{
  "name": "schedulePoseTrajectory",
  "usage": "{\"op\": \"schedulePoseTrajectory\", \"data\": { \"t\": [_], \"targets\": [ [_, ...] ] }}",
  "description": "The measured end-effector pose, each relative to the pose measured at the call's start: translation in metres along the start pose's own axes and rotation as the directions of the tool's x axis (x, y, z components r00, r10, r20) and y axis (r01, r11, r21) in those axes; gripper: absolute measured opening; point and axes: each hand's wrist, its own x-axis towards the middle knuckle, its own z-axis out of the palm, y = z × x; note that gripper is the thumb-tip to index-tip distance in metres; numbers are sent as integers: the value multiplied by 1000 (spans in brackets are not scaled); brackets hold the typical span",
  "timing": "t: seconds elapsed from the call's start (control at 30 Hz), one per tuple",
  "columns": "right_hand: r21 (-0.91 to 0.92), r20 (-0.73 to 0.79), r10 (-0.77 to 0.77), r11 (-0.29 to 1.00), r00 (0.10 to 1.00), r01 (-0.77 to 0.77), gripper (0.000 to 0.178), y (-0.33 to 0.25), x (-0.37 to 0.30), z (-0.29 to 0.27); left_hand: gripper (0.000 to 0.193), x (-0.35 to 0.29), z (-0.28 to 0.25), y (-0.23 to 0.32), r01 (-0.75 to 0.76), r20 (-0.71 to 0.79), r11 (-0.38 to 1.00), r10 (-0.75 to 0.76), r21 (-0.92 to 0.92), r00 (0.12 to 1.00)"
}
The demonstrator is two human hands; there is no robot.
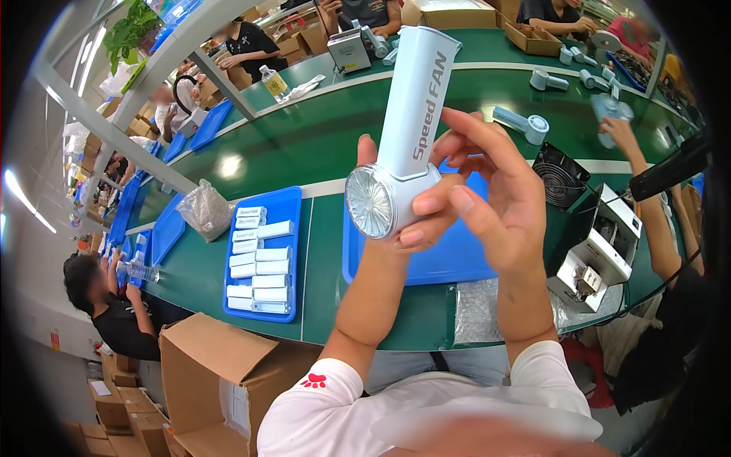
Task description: The person assembles a small portable fan by inserting a cylindrical motor unit into a light blue plastic housing. They use a handheld black tool to secure the components, then attach a green foam filter and a white fan blade cover. The person handles multiple fan units one at a time, placing finished items into a blue tray.
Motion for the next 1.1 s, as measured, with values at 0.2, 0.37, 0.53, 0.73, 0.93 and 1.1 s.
{"op": "schedulePoseTrajectory", "data": {
  "t": [0.2,0.37,0.53,0.73,0.93,1.1],
  "targets": [
    [-49,0,-47,998,999,47,61,2,0,3,102,2,1,1,33,15,997,-32,-65,999],
    [-37,-13,-27,999,1000,27,61,2,-1,4,98,4,-1,3,70,60,996,-66,-52,996],
    [40,-72,51,998,996,-48,58,4,1,5,88,3,-10,1,80,40,996,-79,-28,996],
    [90,-103,155,985,982,-146,60,-2,2,1,81,4,-7,-10,37,-212,999,-27,40,977],
    [269,-185,157,958,970,-104,45,3,5,1,81,11,-19,-5,178,74,982,-182,60,981],
    [291,-177,137,953,975,-81,37,5,5,2,81,10,-17,-6,154,60,985,-159,71,985]
  ]
}}
